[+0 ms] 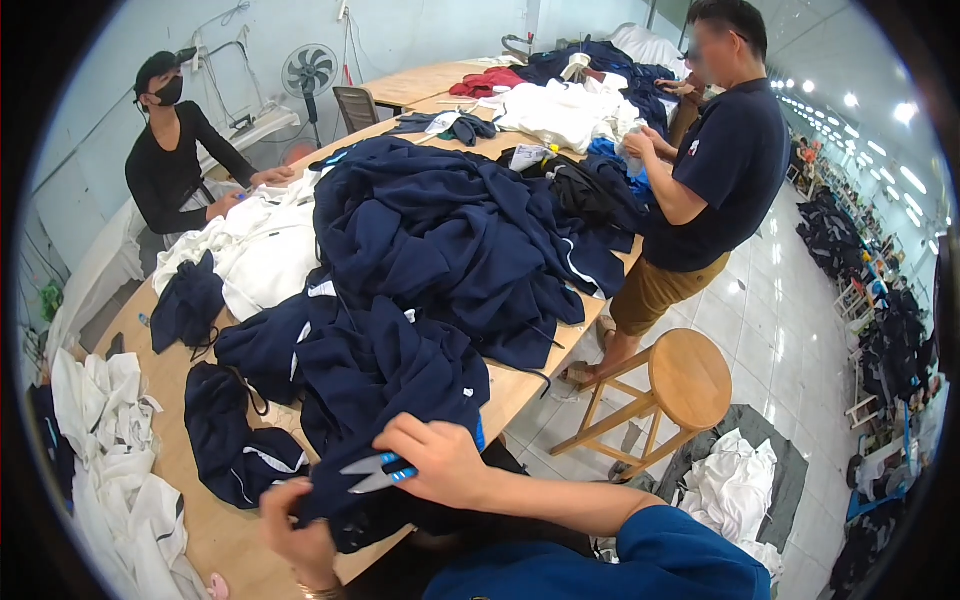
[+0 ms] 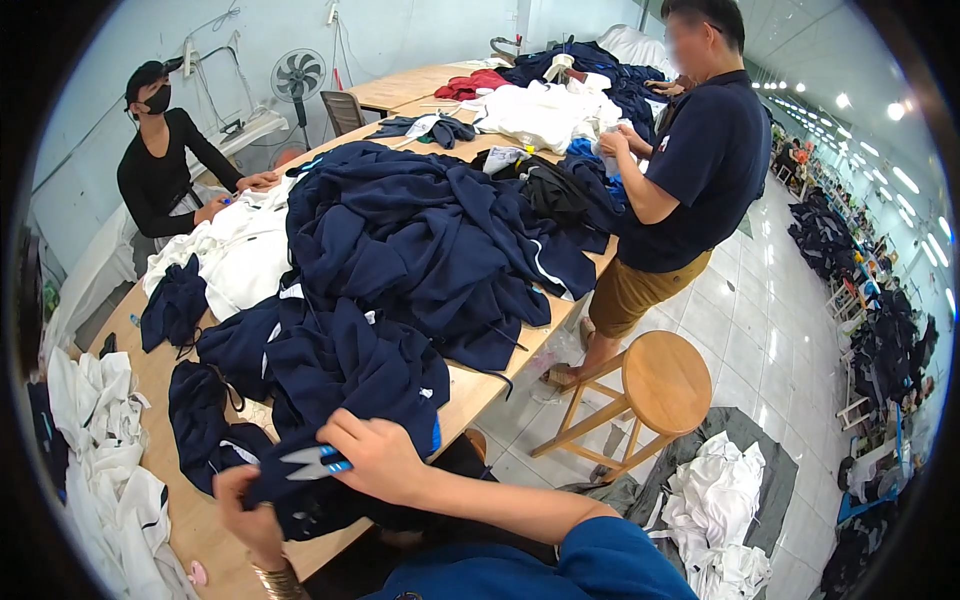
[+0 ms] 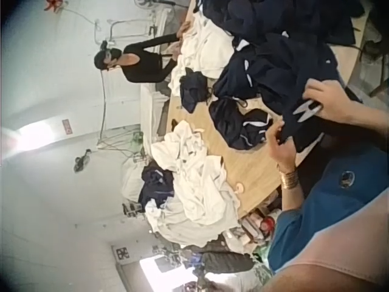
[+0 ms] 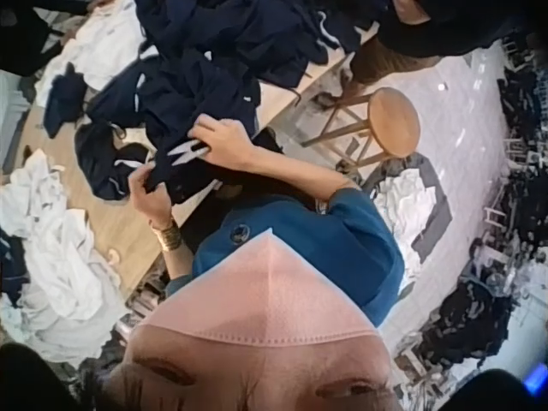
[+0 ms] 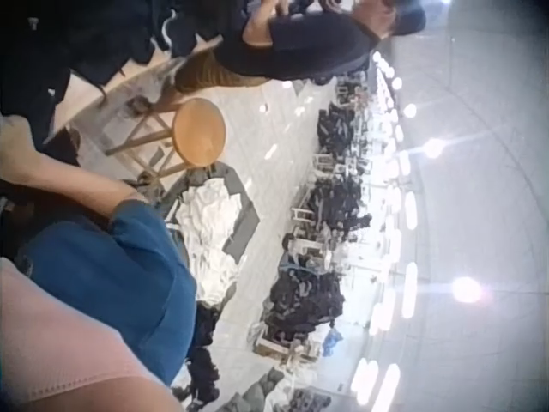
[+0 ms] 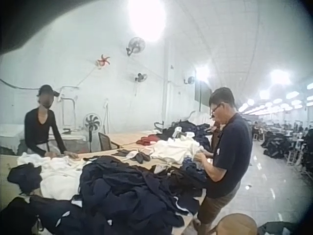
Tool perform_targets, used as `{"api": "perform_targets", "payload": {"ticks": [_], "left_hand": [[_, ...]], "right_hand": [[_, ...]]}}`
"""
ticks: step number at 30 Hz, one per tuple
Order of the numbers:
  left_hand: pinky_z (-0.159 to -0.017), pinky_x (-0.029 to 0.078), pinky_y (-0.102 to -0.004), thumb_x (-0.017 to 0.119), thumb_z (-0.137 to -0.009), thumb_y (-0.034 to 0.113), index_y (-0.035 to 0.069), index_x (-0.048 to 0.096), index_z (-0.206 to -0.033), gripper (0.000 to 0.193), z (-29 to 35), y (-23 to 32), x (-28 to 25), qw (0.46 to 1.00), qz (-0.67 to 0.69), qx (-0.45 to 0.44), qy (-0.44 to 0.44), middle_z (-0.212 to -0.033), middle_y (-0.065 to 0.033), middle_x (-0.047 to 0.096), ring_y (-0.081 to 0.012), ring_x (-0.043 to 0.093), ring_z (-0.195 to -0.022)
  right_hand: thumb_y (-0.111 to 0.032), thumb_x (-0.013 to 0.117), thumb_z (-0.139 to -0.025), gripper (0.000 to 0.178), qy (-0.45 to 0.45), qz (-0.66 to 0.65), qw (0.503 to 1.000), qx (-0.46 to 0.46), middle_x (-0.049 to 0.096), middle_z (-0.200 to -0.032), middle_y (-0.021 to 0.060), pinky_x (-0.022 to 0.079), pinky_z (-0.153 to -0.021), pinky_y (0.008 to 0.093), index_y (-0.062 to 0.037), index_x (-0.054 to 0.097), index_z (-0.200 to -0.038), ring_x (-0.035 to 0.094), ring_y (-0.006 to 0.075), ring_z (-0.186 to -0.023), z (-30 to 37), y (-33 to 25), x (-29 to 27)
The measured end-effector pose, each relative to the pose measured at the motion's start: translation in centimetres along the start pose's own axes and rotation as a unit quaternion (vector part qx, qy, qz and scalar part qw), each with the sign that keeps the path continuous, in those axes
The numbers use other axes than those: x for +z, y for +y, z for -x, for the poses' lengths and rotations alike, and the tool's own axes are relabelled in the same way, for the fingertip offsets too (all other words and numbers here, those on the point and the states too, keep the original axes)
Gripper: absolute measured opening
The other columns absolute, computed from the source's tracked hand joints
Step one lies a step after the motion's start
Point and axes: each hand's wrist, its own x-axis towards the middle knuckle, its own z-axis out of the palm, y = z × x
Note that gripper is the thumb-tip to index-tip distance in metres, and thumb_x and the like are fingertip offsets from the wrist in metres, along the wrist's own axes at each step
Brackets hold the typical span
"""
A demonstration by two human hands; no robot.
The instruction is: Trimming excess threads from garments using thread nippers at a factory workbench.
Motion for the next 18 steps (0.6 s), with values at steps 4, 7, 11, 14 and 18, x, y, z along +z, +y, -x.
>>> {"api": "perform_targets", "payload": {"ticks": [4, 7, 11, 14, 18], "left_hand": [[-0.071, 0.047, -0.0270, 0.058, -0.074, -0.010, 0.002, 0.057, -0.096, 0.025, -4.4, -0.1, -4.7, 0.983, -0.107, 0.122, 0.090, -0.092, -0.0106, 0.063, -0.0210, 0.061, -0.085], [-0.074, 0.047, -0.0282, 0.054, -0.076, -0.010, 0.001, 0.055, -0.099, 0.026, -6.3, 3.0, -6.8, 0.978, -0.035, 0.145, 0.143, -0.099, -0.0142, 0.061, -0.0224, 0.060, -0.088], [-0.077, 0.047, -0.0301, 0.051, -0.069, -0.014, 0.001, 0.054, -0.099, 0.033, -5.8, 2.3, -5.8, 0.991, -0.076, 0.105, 0.025, -0.101, -0.0144, 0.060, -0.0244, 0.059, -0.089], [-0.077, 0.047, -0.0292, 0.047, -0.060, -0.016, 0.000, 0.056, -0.093, 0.037, -3.6, -0.5, -2.3, 0.995, -0.093, 0.024, -0.041, -0.095, -0.0142, 0.061, -0.0245, 0.060, -0.084], [-0.071, 0.047, -0.0278, 0.049, -0.060, -0.016, 0.000, 0.057, -0.088, 0.033, 0.8, -3.0, 0.8, 0.996, -0.054, -0.031, -0.061, -0.086, -0.0129, 0.063, -0.0231, 0.061, -0.078]], "right_hand": [[-0.008, 0.072, -0.061, 0.033, 0.032, -0.062, 0.993, -0.098, 0.061, -0.088, 0.0050, 0.045, -0.058, 0.0287, -0.0064, 0.059, -0.091, 0.061, 0.0223, -0.070, -4.9, -2.9, -2.0], [-0.008, 0.072, -0.060, 0.034, 0.050, -0.104, 0.984, -0.135, 0.060, -0.088, 0.0049, 0.046, -0.059, 0.0288, -0.0058, 0.058, -0.091, 0.061, 0.0224, -0.071, -7.0, -5.1, -2.5], [-0.008, 0.071, -0.061, 0.034, 0.036, -0.099, 0.989, -0.105, 0.060, -0.089, 0.0042, 0.046, -0.059, 0.0300, -0.0060, 0.057, -0.092, 0.061, 0.0217, -0.071, -5.9, -4.1, -1.5], [-0.009, 0.071, -0.066, 0.031, -0.038, -0.064, 0.997, -0.034, 0.058, -0.092, 0.0029, 0.047, -0.060, 0.0305, -0.0070, 0.057, -0.094, 0.061, 0.0225, -0.071, -2.1, -0.3, 0.8], [-0.012, 0.072, -0.072, 0.028, -0.225, -0.102, 0.966, 0.070, 0.057, -0.095, 0.0020, 0.049, -0.064, 0.0310, -0.0104, 0.059, -0.097, 0.061, 0.0238, -0.075, 1.1, 1.8, 0.6]]}}
